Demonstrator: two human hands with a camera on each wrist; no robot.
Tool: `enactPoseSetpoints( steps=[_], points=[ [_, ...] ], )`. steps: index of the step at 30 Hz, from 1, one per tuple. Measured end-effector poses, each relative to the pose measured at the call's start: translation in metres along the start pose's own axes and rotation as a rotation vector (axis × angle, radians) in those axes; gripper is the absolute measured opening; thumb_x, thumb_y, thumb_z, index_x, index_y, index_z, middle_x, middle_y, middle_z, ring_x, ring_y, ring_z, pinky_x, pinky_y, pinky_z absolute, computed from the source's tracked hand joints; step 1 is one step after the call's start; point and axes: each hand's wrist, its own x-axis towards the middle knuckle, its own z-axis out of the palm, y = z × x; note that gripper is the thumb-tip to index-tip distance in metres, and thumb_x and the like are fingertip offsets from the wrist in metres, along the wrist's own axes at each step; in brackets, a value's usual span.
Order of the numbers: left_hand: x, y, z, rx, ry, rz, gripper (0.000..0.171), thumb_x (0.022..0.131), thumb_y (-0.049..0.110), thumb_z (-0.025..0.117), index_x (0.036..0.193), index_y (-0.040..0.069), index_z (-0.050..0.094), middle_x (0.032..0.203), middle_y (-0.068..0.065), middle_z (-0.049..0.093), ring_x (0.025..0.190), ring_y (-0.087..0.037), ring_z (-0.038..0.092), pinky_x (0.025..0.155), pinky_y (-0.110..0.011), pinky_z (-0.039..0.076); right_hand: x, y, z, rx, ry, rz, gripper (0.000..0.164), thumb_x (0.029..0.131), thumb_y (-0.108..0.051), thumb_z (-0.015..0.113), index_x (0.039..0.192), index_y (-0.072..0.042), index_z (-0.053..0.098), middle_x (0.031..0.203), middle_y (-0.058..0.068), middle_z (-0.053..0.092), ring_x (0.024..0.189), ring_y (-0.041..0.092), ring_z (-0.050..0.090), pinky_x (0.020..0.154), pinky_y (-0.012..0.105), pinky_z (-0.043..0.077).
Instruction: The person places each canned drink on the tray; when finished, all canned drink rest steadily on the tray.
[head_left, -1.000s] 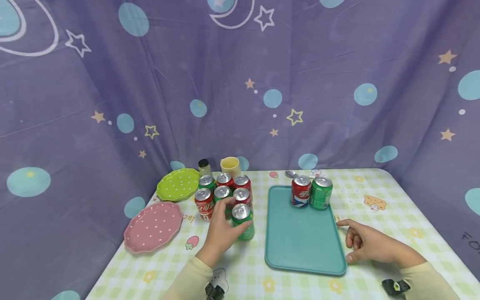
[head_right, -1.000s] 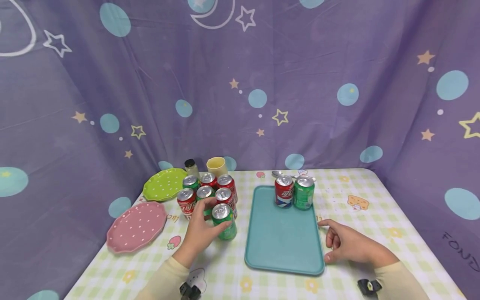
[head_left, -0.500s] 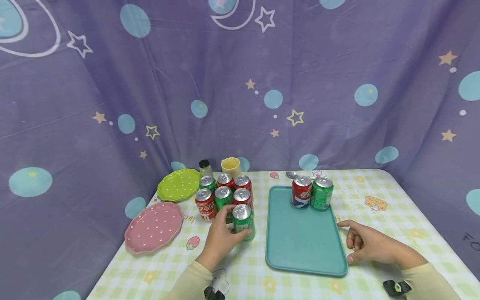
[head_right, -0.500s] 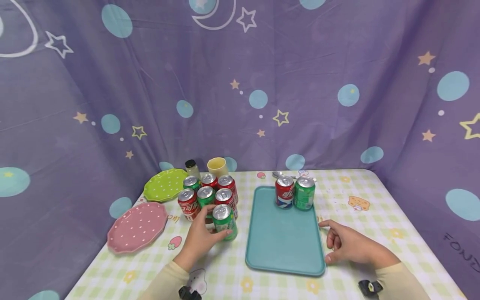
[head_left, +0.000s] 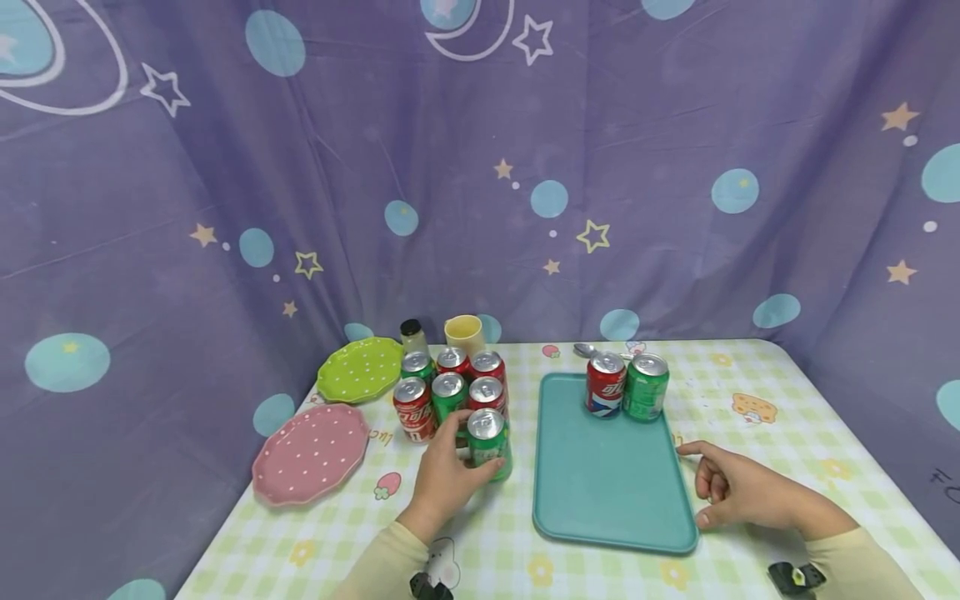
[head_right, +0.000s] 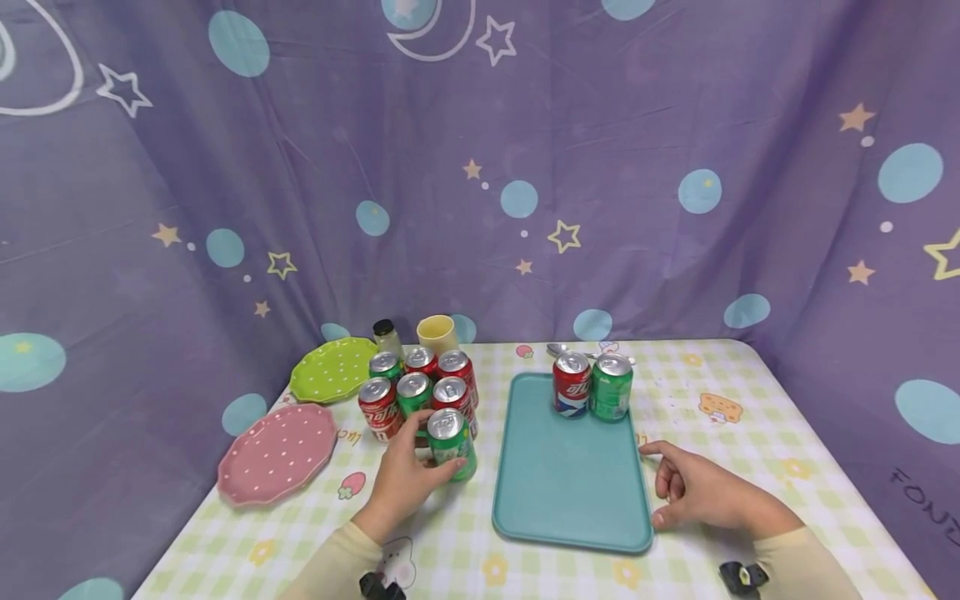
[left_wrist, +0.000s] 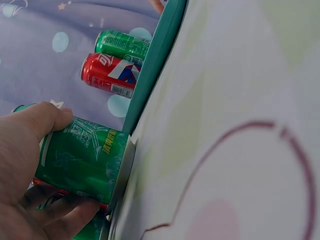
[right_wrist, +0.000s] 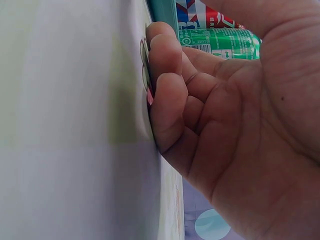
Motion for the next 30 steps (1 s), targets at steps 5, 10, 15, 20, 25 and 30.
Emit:
enactPoseSetpoints(
  steps=[5,10,15,20,25,30],
  points=[
    [-0.0005,-0.0014,0.0006,0.003,0.008,0.006,0.081,0.075,0.035,0.096,0.142,0.023,0.051,0.131,0.0,0.062,0.113,-0.018,0.064,0.092,-0.041,0.057,0.0002,0.0006,0.0,-0.006,0.002,-0.005,0.094,0.084,-0.013,0.089,0.153,0.011,0.03,0.096,0.014,0.057,0.071,0.011,0.052,0.058,0.03,0.048],
    [-0.0006,-0.0046,0.0026,0.014,0.017,0.013,0.082,0.075,0.038,0.096,0.142,0.024,0.05,0.132,0.001,0.061,0.114,-0.017,0.063,0.093,-0.041,0.057,-0.0003,0.0005,0.0003,0.002,-0.003,-0.008,0.094,0.084,-0.013,0.089,0.153,0.012,0.03,0.096,0.015,0.057,0.07,0.012,0.053,0.058,0.03,0.048],
    [-0.0007,-0.0072,0.0046,0.018,0.035,0.034,0.082,0.075,0.038,0.096,0.142,0.025,0.05,0.133,0.002,0.061,0.116,-0.018,0.063,0.093,-0.044,0.056,-0.0005,-0.0004,0.0002,0.009,-0.003,-0.025,0.094,0.084,-0.012,0.089,0.152,0.013,0.029,0.096,0.015,0.057,0.07,0.012,0.053,0.057,0.03,0.048],
    [-0.0003,-0.0075,0.0055,0.002,0.039,0.037,0.08,0.076,0.037,0.095,0.141,0.025,0.05,0.132,0.002,0.06,0.117,-0.018,0.062,0.094,-0.045,0.056,-0.0013,0.0003,-0.0004,0.009,-0.002,-0.032,0.093,0.084,-0.012,0.088,0.152,0.013,0.029,0.095,0.015,0.057,0.07,0.012,0.053,0.057,0.029,0.048],
    [-0.0004,-0.006,0.0045,-0.023,0.046,0.027,0.08,0.076,0.036,0.095,0.141,0.027,0.05,0.132,0.005,0.06,0.117,-0.017,0.062,0.094,-0.044,0.056,-0.0015,0.0012,-0.0007,0.006,0.0,-0.03,0.094,0.084,-0.012,0.088,0.152,0.013,0.029,0.096,0.015,0.057,0.07,0.012,0.053,0.058,0.029,0.048],
    [-0.0015,-0.0007,0.001,-0.06,0.055,0.032,0.081,0.076,0.037,0.096,0.141,0.028,0.049,0.131,0.006,0.06,0.115,-0.016,0.061,0.087,-0.038,0.059,-0.0009,0.0015,-0.0006,0.008,-0.002,-0.017,0.094,0.084,-0.012,0.088,0.153,0.012,0.029,0.096,0.015,0.057,0.071,0.013,0.053,0.058,0.03,0.048]
  ],
)
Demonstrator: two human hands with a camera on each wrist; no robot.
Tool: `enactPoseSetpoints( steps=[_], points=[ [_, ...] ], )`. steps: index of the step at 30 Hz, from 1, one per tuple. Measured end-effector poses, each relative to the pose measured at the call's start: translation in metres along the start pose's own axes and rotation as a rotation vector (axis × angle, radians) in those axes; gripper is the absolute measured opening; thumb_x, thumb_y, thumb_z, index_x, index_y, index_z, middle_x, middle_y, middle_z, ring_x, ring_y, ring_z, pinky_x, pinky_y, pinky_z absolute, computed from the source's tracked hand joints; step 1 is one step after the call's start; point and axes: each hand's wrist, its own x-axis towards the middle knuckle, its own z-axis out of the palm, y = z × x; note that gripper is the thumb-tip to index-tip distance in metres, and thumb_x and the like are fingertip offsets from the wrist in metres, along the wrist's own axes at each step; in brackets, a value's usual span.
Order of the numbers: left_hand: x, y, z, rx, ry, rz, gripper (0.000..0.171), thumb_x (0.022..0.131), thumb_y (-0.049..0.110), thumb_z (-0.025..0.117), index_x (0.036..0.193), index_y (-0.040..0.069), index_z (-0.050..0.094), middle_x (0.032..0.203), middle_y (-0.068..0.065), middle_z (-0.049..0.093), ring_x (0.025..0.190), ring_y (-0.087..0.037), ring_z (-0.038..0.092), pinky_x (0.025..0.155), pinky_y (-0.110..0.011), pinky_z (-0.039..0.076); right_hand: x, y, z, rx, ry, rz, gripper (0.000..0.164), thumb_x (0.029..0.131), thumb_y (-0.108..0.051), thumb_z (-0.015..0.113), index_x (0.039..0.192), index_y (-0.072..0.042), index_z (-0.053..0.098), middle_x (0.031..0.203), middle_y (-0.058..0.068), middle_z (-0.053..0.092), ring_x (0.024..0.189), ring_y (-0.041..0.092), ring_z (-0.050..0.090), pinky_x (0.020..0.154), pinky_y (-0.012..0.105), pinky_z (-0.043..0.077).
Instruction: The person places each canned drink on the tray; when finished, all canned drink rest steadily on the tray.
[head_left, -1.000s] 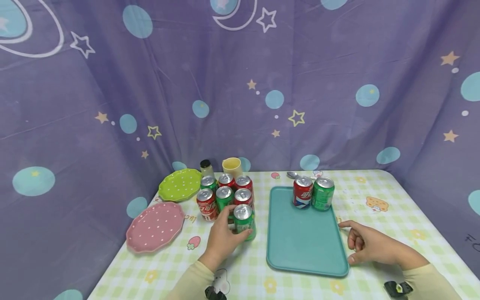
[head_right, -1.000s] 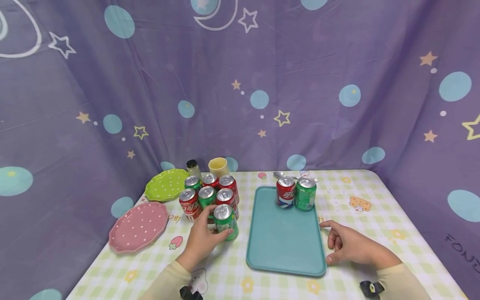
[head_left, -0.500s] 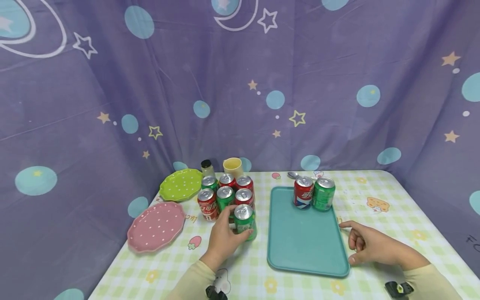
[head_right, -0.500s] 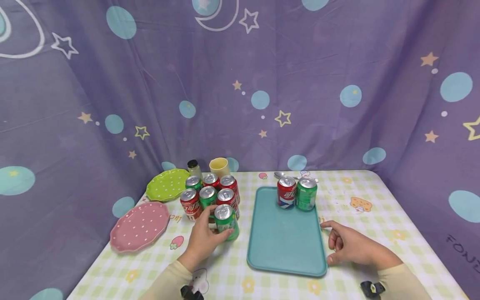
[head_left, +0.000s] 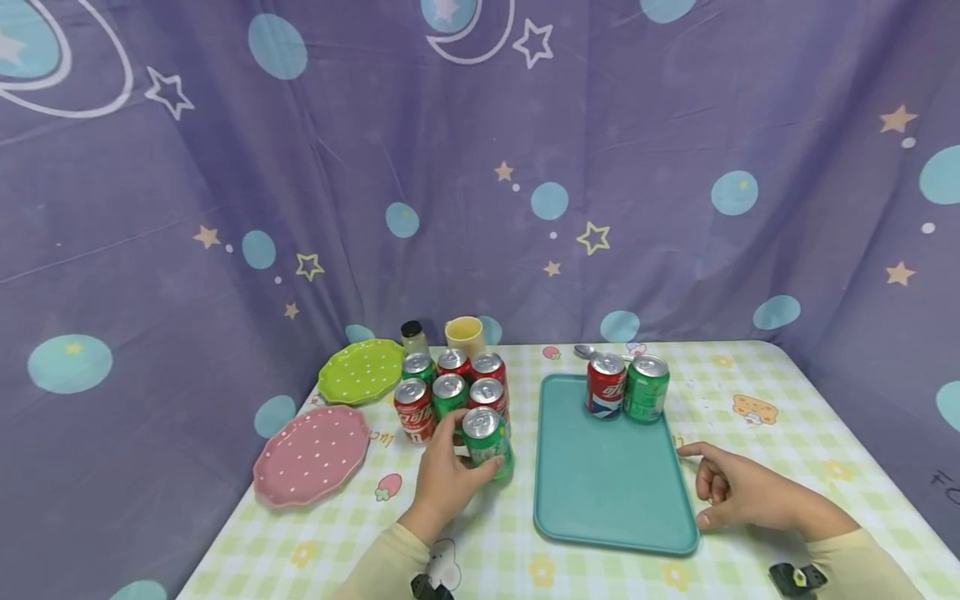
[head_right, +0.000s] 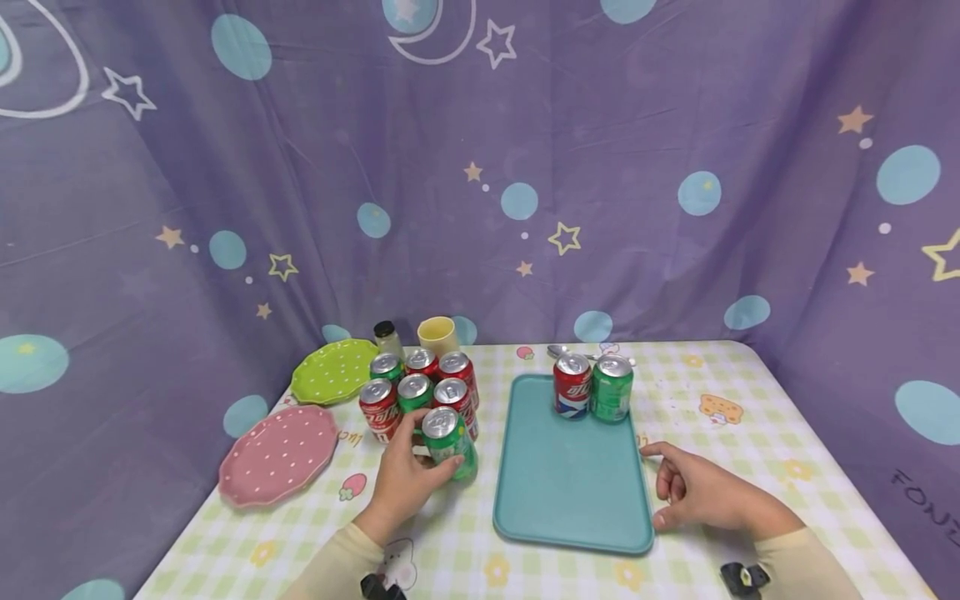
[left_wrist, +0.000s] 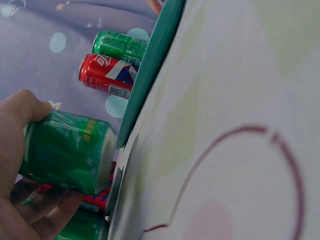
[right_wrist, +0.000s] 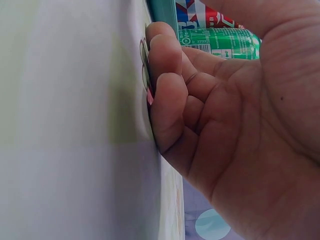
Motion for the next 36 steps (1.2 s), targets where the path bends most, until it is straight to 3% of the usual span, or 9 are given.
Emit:
enactPoseSetpoints(
  steps=[5,11,19,26,32,36],
  points=[
    [0.0,0.008,-0.002,-0.061,-0.013,0.03,0.079,0.077,0.033,0.095,0.142,0.027,0.049,0.13,0.004,0.06,0.113,-0.017,0.063,0.08,-0.036,0.062,0.0,0.0,0.001,-0.005,0.003,0.016,0.094,0.084,-0.012,0.089,0.153,0.011,0.03,0.096,0.014,0.057,0.071,0.012,0.053,0.059,0.03,0.048],
    [0.002,0.021,-0.003,-0.111,0.004,0.062,0.078,0.077,0.028,0.096,0.14,0.026,0.05,0.126,0.005,0.062,0.112,-0.017,0.063,0.082,-0.04,0.062,0.0,0.0,0.002,-0.007,0.002,0.001,0.094,0.084,-0.013,0.089,0.153,0.012,0.03,0.096,0.014,0.057,0.07,0.012,0.053,0.059,0.029,0.048],
    [0.014,0.045,0.008,-0.143,0.011,0.105,0.077,0.078,0.026,0.095,0.141,0.022,0.051,0.123,0.005,0.063,0.108,-0.015,0.063,0.083,-0.038,0.061,0.0,-0.003,0.0,-0.014,0.01,0.022,0.095,0.083,-0.012,0.089,0.153,0.011,0.03,0.096,0.015,0.057,0.071,0.012,0.053,0.059,0.029,0.048],
    [0.026,0.067,0.039,-0.207,-0.017,0.064,0.075,0.08,0.028,0.093,0.143,0.022,0.052,0.124,0.004,0.063,0.108,-0.019,0.063,0.085,-0.042,0.061,0.0,-0.006,0.001,-0.006,0.008,0.017,0.095,0.083,-0.012,0.089,0.153,0.013,0.029,0.096,0.016,0.057,0.071,0.013,0.054,0.059,0.029,0.049],
    [0.044,0.078,0.071,-0.171,-0.053,-0.013,0.076,0.083,0.03,0.092,0.147,0.021,0.051,0.13,0.005,0.062,0.114,-0.017,0.062,0.091,-0.035,0.06,0.001,-0.004,0.001,-0.015,0.006,0.028,0.095,0.082,-0.014,0.09,0.153,0.011,0.031,0.096,0.014,0.057,0.071,0.012,0.054,0.059,0.029,0.049],
    [0.057,0.076,0.089,-0.112,-0.054,-0.068,0.078,0.085,0.029,0.091,0.149,0.018,0.049,0.135,0.001,0.061,0.12,-0.019,0.062,0.097,-0.038,0.058,0.001,-0.003,0.0,-0.029,0.004,0.049,0.096,0.082,-0.017,0.09,0.153,0.01,0.032,0.096,0.014,0.057,0.07,0.012,0.054,0.059,0.029,0.05]
  ],
)
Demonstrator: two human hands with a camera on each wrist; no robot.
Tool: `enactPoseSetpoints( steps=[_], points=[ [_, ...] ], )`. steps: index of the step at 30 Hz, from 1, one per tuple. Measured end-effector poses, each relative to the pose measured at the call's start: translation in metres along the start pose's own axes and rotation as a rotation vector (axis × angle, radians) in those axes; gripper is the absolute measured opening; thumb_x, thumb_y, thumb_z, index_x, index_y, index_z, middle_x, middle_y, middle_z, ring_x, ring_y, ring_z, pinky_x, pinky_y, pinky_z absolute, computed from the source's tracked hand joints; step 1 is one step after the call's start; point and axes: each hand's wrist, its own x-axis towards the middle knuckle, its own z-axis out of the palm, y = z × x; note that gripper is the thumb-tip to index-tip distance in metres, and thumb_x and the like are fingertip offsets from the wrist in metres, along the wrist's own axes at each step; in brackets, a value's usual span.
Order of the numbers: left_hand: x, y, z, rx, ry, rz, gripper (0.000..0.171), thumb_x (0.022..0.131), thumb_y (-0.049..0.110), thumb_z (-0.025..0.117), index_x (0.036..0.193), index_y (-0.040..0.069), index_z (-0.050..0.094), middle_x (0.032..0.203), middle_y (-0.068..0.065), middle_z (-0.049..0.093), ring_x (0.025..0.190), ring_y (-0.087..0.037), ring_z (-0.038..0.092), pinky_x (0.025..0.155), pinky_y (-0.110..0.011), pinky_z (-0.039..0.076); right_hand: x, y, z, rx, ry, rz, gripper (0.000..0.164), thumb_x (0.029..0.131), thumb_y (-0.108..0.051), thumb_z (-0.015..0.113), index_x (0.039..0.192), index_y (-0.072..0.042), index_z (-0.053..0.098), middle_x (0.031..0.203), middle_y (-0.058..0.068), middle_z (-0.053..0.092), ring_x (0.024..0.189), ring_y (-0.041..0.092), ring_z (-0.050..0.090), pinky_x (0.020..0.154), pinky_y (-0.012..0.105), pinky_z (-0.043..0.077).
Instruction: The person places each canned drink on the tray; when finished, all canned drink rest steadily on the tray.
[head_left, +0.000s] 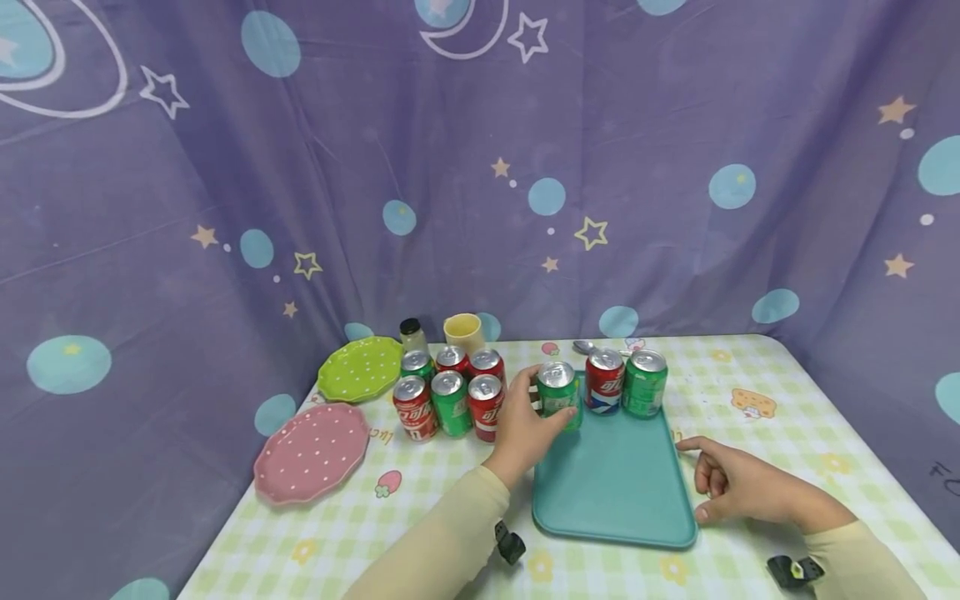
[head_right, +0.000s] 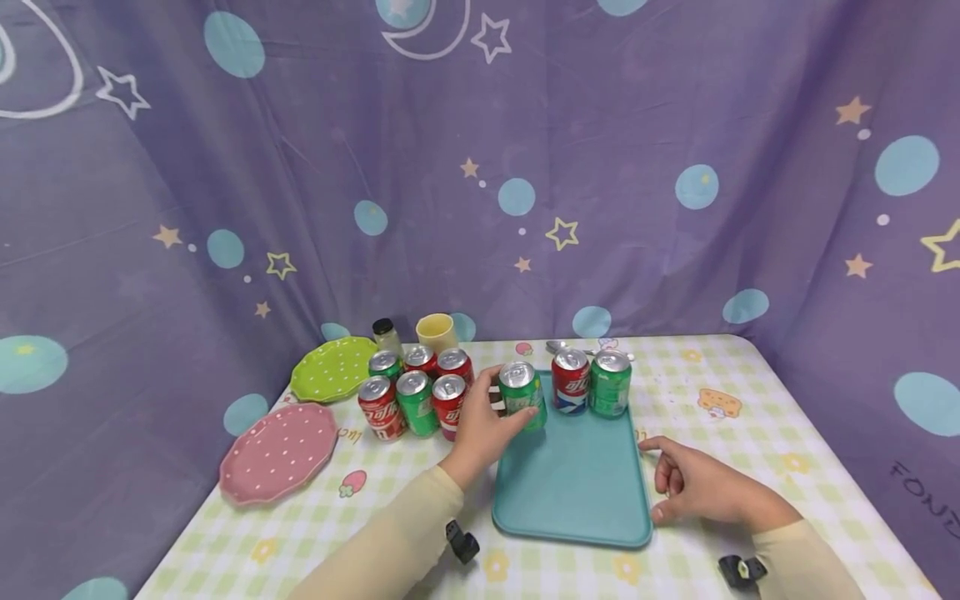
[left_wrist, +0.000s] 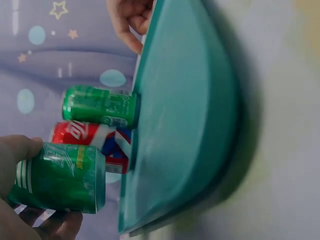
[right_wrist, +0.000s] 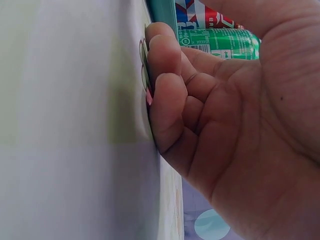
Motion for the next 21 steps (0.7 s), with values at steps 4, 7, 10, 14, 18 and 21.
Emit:
enactPoseSetpoints(
  steps=[4,7,10,14,18,21],
  points=[
    [0.013,-0.004,0.013,0.054,0.007,-0.047,0.079,0.086,0.028,0.09,0.151,0.018,0.047,0.139,-0.002,0.061,0.125,-0.021,0.061,0.103,-0.041,0.054,0.0,-0.001,0.0,-0.002,0.0,0.006,0.096,0.082,-0.018,0.091,0.153,0.01,0.032,0.096,0.014,0.057,0.07,0.012,0.054,0.059,0.03,0.049],
    [0.022,-0.007,0.022,0.066,-0.007,-0.06,0.079,0.087,0.026,0.089,0.153,0.018,0.046,0.141,-0.004,0.059,0.129,-0.022,0.059,0.107,-0.042,0.051,0.0,-0.001,0.0,0.002,0.005,0.002,0.096,0.082,-0.017,0.091,0.153,0.01,0.031,0.096,0.014,0.057,0.071,0.012,0.053,0.059,0.03,0.049],
    [0.03,-0.01,0.03,0.074,-0.021,-0.069,0.079,0.088,0.023,0.088,0.154,0.018,0.045,0.144,-0.005,0.057,0.131,-0.022,0.058,0.111,-0.042,0.047,0.0,-0.001,0.0,0.007,0.006,-0.003,0.096,0.082,-0.016,0.091,0.153,0.01,0.031,0.096,0.014,0.057,0.07,0.012,0.053,0.059,0.029,0.049],
    [0.037,-0.011,0.035,0.072,-0.015,-0.092,0.079,0.088,0.021,0.087,0.155,0.017,0.043,0.144,-0.006,0.056,0.133,-0.024,0.056,0.113,-0.043,0.045,0.001,-0.001,0.0,0.005,0.005,0.007,0.097,0.081,-0.016,0.091,0.153,0.009,0.031,0.096,0.014,0.057,0.07,0.012,0.054,0.059,0.029,0.049],
    [0.044,-0.014,0.038,0.073,-0.001,-0.117,0.078,0.09,0.019,0.086,0.155,0.013,0.042,0.145,-0.009,0.056,0.135,-0.027,0.055,0.115,-0.045,0.044,0.001,0.001,-0.001,-0.005,0.006,0.02,0.097,0.081,-0.019,0.092,0.153,0.008,0.032,0.096,0.015,0.057,0.07,0.013,0.054,0.059,0.03,0.049],
    [0.047,-0.016,0.04,0.071,0.004,-0.126,0.077,0.09,0.018,0.085,0.154,0.012,0.042,0.146,-0.011,0.055,0.135,-0.028,0.055,0.115,-0.046,0.043,0.001,0.002,0.0,-0.01,0.009,0.016,0.097,0.081,-0.019,0.092,0.153,0.008,0.033,0.095,0.014,0.057,0.07,0.013,0.054,0.059,0.03,0.05]
  ],
)
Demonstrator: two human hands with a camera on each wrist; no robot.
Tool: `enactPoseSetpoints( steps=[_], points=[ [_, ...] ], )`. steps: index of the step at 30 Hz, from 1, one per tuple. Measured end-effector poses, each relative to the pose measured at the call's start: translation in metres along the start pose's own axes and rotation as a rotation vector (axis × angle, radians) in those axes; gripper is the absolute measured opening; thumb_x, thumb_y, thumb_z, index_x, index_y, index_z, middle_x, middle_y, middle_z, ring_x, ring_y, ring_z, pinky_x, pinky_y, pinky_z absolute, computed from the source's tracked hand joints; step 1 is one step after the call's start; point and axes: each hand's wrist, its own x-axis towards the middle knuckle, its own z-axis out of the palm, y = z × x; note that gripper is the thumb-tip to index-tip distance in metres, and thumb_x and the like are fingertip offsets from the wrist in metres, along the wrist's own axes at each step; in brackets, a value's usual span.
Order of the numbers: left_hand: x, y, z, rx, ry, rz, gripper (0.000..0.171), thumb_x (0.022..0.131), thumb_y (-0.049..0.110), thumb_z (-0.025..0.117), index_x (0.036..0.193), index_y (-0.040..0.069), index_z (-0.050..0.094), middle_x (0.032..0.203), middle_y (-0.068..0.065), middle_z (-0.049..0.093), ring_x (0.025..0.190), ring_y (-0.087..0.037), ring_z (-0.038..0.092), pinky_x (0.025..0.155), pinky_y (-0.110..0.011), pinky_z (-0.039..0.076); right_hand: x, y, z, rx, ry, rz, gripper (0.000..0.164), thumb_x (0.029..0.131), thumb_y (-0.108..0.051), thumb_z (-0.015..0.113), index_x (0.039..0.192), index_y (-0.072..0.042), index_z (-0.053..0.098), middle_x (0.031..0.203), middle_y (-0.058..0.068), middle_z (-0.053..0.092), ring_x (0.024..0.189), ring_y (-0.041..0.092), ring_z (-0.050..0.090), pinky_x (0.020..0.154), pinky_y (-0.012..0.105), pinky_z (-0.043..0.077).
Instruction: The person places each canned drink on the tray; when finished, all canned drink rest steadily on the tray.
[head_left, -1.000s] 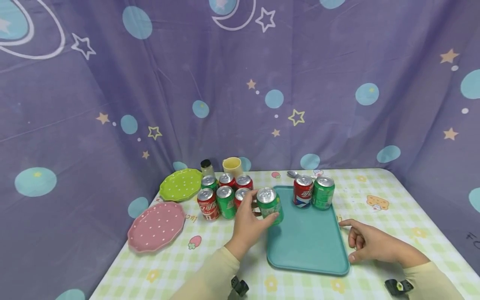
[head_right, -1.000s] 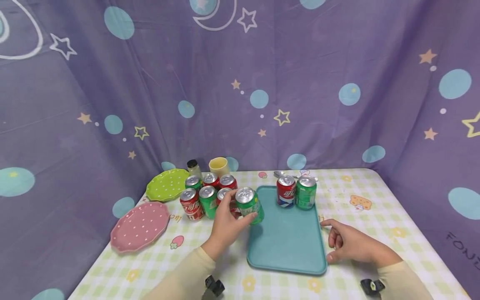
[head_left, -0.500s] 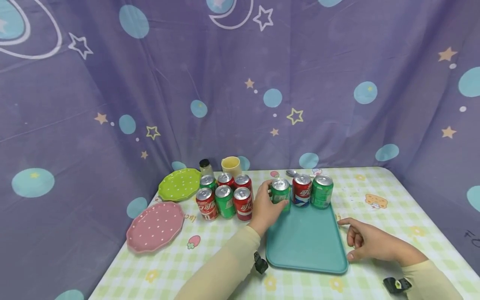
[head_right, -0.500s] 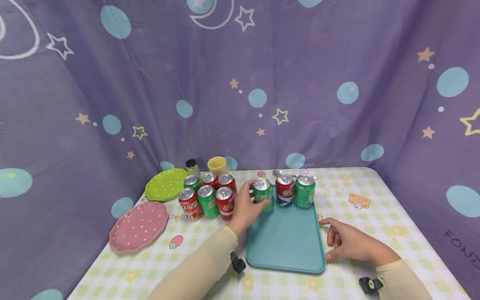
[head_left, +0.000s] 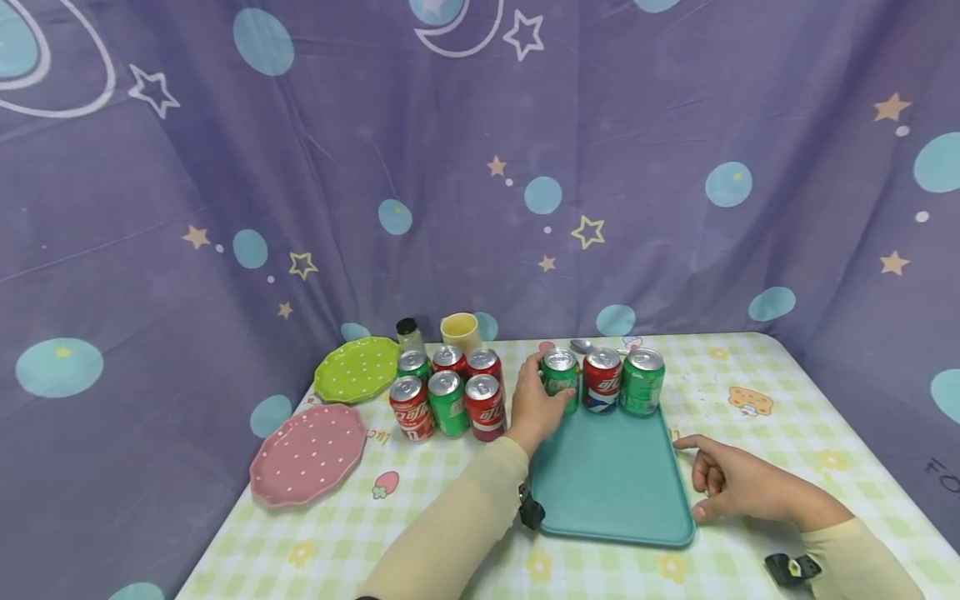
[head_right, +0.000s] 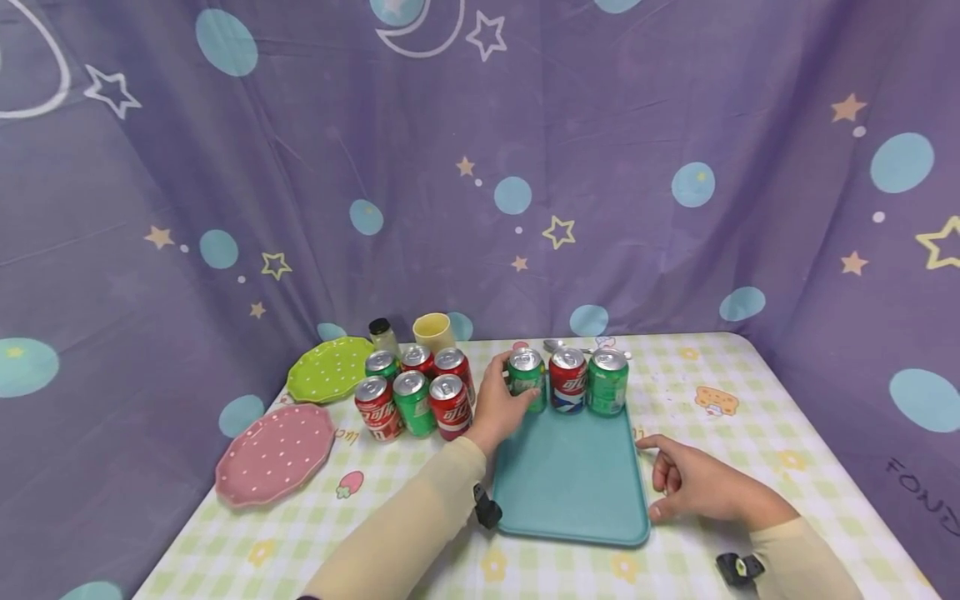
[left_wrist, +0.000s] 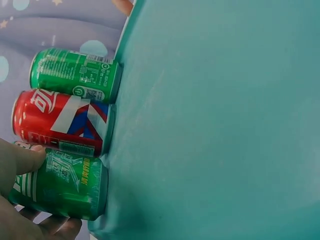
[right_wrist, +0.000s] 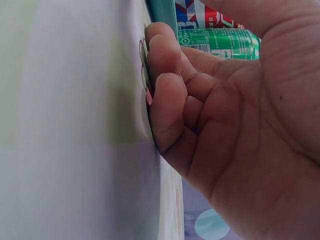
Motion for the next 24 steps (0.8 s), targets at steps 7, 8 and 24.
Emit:
enactPoseSetpoints(
  steps=[7,8,24],
  points=[
    [0.0048,0.0003,0.0031,-0.023,-0.034,0.007,0.079,0.093,0.017,0.082,0.158,0.011,0.038,0.15,-0.013,0.052,0.14,-0.029,0.05,0.117,-0.047,0.041,-0.0007,-0.0008,0.0007,0.024,0.007,-0.012,0.094,0.082,-0.015,0.091,0.153,0.009,0.033,0.095,0.013,0.058,0.07,0.013,0.054,0.059,0.03,0.049],
    [0.0055,0.0004,0.0034,-0.02,-0.039,0.007,0.079,0.093,0.017,0.082,0.158,0.011,0.038,0.151,-0.012,0.051,0.141,-0.029,0.049,0.117,-0.047,0.041,-0.0008,-0.001,0.0008,0.029,0.007,-0.013,0.094,0.082,-0.014,0.09,0.153,0.009,0.033,0.095,0.013,0.057,0.07,0.014,0.053,0.059,0.03,0.049],
    [0.0048,0.0011,0.004,0.0,-0.056,0.016,0.079,0.096,0.017,0.079,0.16,0.011,0.032,0.152,-0.013,0.049,0.141,-0.029,0.048,0.119,-0.047,0.038,-0.0012,-0.0033,0.0009,0.004,0.005,-0.021,0.094,0.082,-0.018,0.091,0.152,0.01,0.034,0.095,0.013,0.057,0.07,0.012,0.054,0.059,0.029,0.049]
  ],
)
